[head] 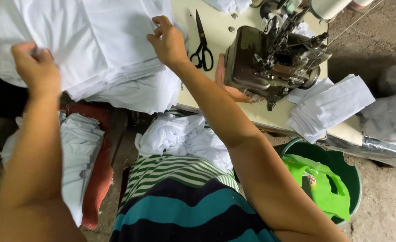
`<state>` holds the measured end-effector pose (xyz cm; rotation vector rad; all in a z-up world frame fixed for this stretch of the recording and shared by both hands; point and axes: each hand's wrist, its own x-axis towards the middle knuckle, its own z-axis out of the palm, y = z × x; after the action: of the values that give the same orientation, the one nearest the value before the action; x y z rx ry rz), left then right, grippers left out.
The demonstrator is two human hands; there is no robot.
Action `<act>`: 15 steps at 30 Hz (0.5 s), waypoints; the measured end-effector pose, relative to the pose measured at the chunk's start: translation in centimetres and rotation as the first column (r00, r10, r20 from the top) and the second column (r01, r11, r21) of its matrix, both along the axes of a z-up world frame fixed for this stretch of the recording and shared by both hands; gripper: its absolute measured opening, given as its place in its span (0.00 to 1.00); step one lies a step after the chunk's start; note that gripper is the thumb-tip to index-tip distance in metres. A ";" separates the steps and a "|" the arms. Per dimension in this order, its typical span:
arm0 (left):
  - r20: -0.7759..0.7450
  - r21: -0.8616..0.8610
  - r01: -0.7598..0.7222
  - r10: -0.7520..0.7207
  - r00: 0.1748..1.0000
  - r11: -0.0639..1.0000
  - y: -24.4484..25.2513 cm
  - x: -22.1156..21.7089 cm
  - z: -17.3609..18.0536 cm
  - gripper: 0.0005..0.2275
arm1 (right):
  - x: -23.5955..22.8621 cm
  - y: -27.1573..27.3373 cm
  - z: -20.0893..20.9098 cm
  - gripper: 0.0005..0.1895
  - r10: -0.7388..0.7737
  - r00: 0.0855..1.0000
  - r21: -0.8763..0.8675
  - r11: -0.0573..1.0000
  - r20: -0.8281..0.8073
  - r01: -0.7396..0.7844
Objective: Manually turning white fabric sleeves right-side out and stacking them neatly on a sewing workstation table.
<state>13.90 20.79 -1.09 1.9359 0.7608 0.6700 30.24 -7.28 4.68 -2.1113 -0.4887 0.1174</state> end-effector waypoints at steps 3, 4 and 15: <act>0.383 0.375 -0.193 0.038 0.923 0.907 -7.2 -2.9 -2.0 0.27 | -0.5 -2.5 0.3 0.27 0.015 0.997 -0.041 0.999 0.075 -0.012; 0.422 0.459 -0.057 -0.161 0.892 0.886 -10.3 -4.2 -1.7 0.21 | -0.5 -3.6 0.8 0.29 0.035 0.989 -0.035 0.999 0.141 -0.031; -0.612 -0.212 0.698 -0.650 0.451 0.684 -18.0 -11.2 -8.4 0.24 | -9.7 -21.4 5.8 0.46 0.841 0.391 0.144 0.469 -0.374 -0.872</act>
<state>2.65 2.77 -9.52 2.3180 0.2570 -0.5392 20.51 -28.65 10.43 -1.5952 -1.3138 1.1797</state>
